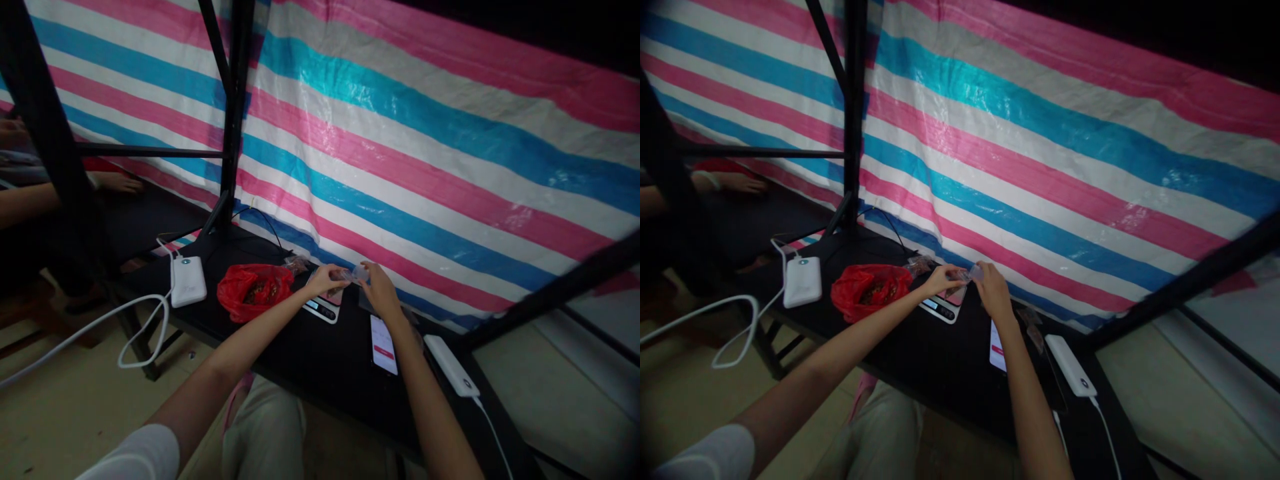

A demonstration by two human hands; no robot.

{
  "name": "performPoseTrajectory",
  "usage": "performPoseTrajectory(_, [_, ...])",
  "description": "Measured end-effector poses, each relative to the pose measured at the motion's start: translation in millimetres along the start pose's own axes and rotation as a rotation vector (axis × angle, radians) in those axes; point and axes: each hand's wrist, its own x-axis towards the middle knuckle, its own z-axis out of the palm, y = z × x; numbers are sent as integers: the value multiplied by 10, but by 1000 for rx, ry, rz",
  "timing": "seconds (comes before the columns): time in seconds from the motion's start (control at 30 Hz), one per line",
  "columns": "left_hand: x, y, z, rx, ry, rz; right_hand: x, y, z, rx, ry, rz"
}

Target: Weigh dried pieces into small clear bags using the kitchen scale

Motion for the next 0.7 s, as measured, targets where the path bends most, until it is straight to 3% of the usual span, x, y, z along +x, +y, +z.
performPoseTrajectory(0.13, [106,-106,-88,287,-68,61,-480,-25,535,313,159,350])
performPoseTrajectory(0.27, [244,-214,-37,493,-179,55,-998,-159,1036,411,143,622])
performPoseTrajectory(0.4, [178,-227,32,518,-185,59,-1233,-255,1227,449,144,681])
performPoseTrajectory(0.47, [-14,-178,3,512,-90,106,-1232,-281,1212,461,146,698])
performPoseTrajectory(0.57, [-508,-63,-157,481,64,205,-1187,-357,1074,455,190,684])
performPoseTrajectory(0.7, [-1291,66,-490,512,42,201,-1360,-724,752,394,471,670])
